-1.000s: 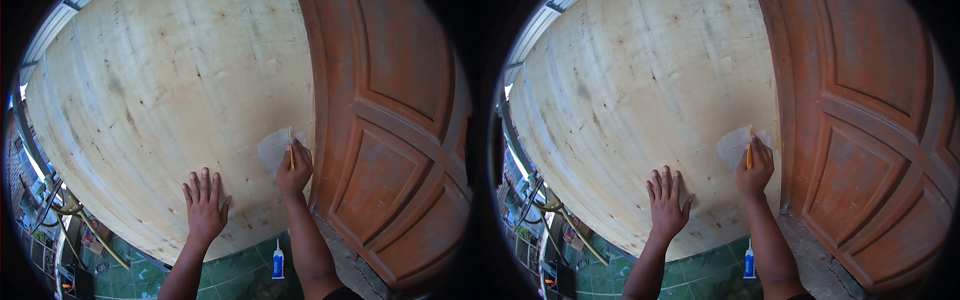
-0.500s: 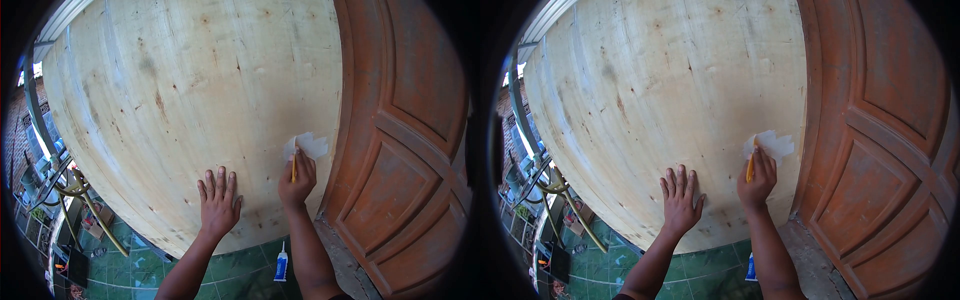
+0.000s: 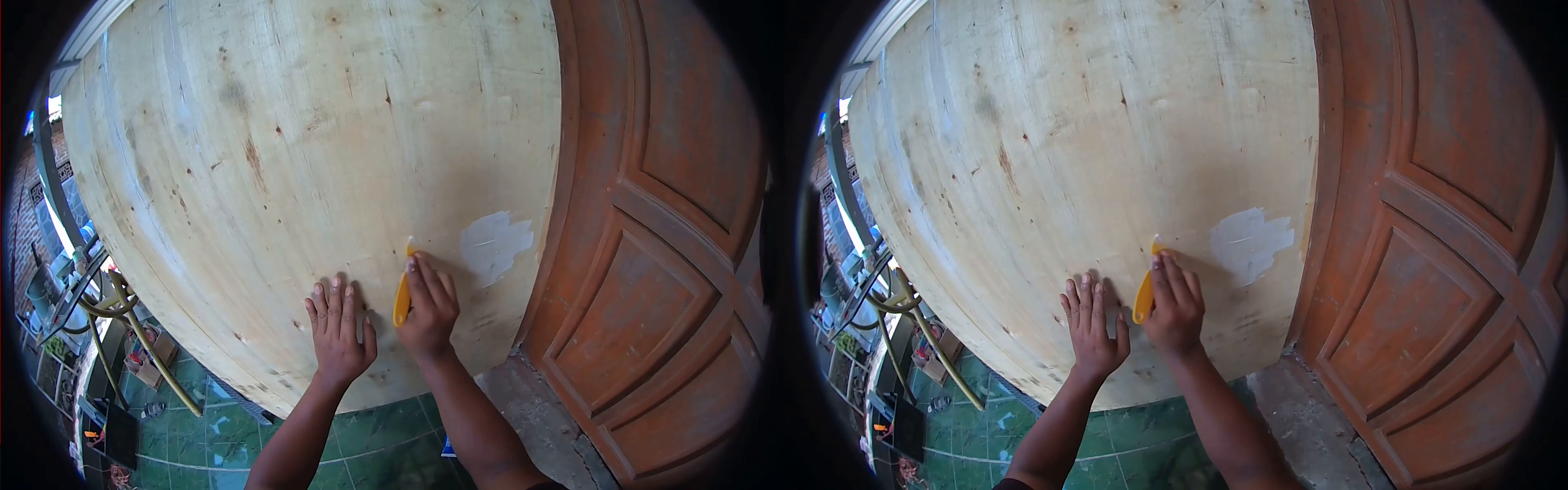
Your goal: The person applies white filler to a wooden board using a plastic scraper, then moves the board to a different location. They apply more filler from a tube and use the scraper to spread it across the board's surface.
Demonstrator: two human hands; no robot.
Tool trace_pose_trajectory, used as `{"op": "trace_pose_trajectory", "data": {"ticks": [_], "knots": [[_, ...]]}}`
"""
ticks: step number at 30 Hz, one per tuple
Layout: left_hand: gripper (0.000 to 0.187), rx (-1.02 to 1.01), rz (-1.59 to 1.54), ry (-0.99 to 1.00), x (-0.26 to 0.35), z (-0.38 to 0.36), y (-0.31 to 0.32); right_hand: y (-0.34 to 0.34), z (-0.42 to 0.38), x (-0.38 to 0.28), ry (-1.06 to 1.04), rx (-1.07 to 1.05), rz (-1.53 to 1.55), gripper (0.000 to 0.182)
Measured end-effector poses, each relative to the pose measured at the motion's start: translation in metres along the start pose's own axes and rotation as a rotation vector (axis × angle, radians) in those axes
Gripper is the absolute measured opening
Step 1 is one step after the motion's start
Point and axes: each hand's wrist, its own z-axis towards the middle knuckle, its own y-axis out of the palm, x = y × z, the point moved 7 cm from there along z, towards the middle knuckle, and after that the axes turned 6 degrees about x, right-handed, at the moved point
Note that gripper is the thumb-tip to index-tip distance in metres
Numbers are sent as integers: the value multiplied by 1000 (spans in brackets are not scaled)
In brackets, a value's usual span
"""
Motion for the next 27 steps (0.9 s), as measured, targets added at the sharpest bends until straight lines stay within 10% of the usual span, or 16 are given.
{"op": "trace_pose_trajectory", "data": {"ticks": [10, 27], "knots": [[69, 74, -45, 35, 5, 5, -11, -86, 25, 152, 716, 292, 88, 24], [70, 99, -30, 49, 12, 11, -9, -107, 43, 194, 477, 257, -113, 26]]}}
